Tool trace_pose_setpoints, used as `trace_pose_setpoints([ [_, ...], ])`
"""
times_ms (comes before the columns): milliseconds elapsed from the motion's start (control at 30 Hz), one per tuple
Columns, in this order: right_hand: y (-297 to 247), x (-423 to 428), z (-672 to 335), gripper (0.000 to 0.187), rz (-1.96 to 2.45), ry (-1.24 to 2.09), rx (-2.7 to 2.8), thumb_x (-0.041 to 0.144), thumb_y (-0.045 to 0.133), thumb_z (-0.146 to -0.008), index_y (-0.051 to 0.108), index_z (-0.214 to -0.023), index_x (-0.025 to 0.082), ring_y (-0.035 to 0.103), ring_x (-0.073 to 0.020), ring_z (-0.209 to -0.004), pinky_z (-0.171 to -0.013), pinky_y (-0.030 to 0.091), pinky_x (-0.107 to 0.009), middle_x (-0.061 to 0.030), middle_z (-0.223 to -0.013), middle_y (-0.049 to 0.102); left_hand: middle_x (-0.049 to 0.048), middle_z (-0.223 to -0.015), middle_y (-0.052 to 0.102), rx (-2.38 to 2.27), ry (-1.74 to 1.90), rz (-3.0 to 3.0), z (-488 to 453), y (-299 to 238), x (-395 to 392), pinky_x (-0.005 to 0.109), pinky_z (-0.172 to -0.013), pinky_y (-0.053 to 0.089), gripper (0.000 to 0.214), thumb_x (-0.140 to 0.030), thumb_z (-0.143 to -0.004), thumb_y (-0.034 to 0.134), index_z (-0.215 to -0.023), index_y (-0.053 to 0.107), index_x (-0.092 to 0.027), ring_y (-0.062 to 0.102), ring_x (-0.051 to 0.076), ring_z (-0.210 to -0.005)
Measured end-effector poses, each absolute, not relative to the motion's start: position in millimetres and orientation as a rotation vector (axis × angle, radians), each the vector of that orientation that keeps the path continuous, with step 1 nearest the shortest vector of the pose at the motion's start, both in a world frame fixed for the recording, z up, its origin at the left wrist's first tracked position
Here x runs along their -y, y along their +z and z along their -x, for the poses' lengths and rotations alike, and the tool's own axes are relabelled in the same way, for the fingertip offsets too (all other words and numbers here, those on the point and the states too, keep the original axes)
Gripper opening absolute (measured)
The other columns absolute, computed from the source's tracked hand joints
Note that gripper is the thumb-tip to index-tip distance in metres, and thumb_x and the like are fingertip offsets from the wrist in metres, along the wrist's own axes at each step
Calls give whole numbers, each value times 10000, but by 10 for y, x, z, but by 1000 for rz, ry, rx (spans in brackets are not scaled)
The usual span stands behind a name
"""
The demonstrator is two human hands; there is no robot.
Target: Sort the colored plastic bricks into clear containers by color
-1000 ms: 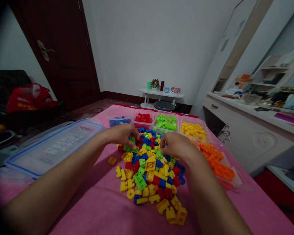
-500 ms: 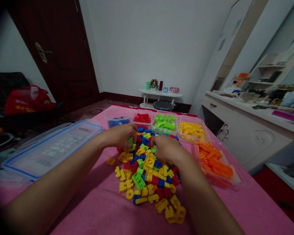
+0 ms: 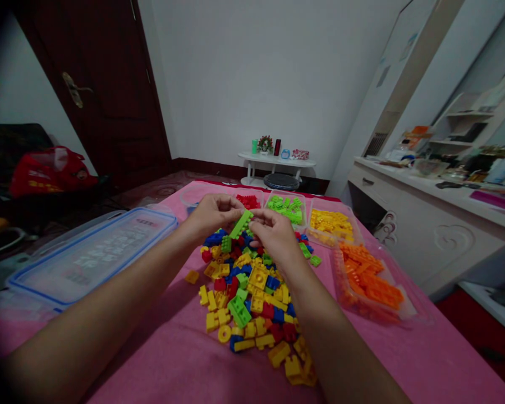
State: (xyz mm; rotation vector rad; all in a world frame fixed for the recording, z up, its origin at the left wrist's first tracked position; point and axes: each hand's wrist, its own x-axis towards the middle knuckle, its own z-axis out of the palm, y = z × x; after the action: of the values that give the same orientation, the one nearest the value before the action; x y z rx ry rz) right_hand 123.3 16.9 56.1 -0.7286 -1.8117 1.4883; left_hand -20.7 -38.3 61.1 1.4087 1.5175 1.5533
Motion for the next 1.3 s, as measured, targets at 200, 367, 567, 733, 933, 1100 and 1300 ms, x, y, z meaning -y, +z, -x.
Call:
trace_pose_setpoints([
  [200, 516, -179, -1245, 327, 656, 1558, 1776, 337, 690, -631, 635, -908, 172, 524, -96, -651, -527, 515, -215, 3, -786, 560, -17, -560, 552, -1565, 1617, -1501, 218, 527, 336, 167, -403, 390, 152, -254, -697, 616, -722, 612, -104, 487, 60, -422],
  [367, 492, -184, -1242, 346, 674, 1469, 1814, 380, 737, -584, 603, -813, 157, 493, -80, -561, -476, 477, -198, 35, -661, 518, -4, -555, 566, -1547, 1527, -1596, 249, 525, 326, 171, -430, 373, 226, -327, -717, 613, -706, 628, -102, 490, 65, -451],
  [567, 480, -436, -1232, 333, 845, 1286, 1884, 382, 747, -559, 565, -726, 158, 498, -87, -482, -451, 457, -216, 35, -583, 526, 26, -611, 627, -1869, 1470, -1668, 704, 484, 298, 198, -507, 396, 312, -399, -768, 544, -718, 663, -115, 545, 100, -541],
  [733, 464, -1140, -1162, 376, 1005, 1042, 1741, 348, 704, -596, 589, -892, 147, 586, -139, -596, -532, 508, -274, -48, -803, 631, 52, -767, 699, -2263, 1295, -1764, 956, 230, 217, 238, -625, 433, 232, -291, -762, 546, -830, 706, -137, 614, 157, -705],
  [933, 378, -1317, -906, 295, 990, 447, 2122, 326, 572, -716, 668, -910, 126, 624, -197, -776, -693, 489, -309, -96, -885, 683, 74, -1010, 686, -2288, 946, -2012, 923, -46, 144, 277, -836, 428, 320, -281, -845, 440, -1022, 675, -158, 605, 189, -937],
  [1100, 196, -958, -604, 249, 746, 259, 2672, 251, 514, -770, 713, -898, 172, 627, -195, -816, -737, 445, -283, -69, -886, 710, 104, -1114, 639, -2350, 731, -2035, 858, -165, 127, 286, -910, 407, 368, -287, -871, 387, -1111, 626, -143, 563, 202, -1044],
  [1300, -2, -913, -473, 406, 680, 291, 2758, 169, 572, -714, 644, -1113, 196, 570, -223, -1030, -877, 408, -291, -78, -1120, 650, 108, -1086, 641, -2452, 547, -2021, 802, -183, 154, 340, -899, 417, 401, -332, -861, 382, -1161, 596, -173, 567, 239, -1020],
])
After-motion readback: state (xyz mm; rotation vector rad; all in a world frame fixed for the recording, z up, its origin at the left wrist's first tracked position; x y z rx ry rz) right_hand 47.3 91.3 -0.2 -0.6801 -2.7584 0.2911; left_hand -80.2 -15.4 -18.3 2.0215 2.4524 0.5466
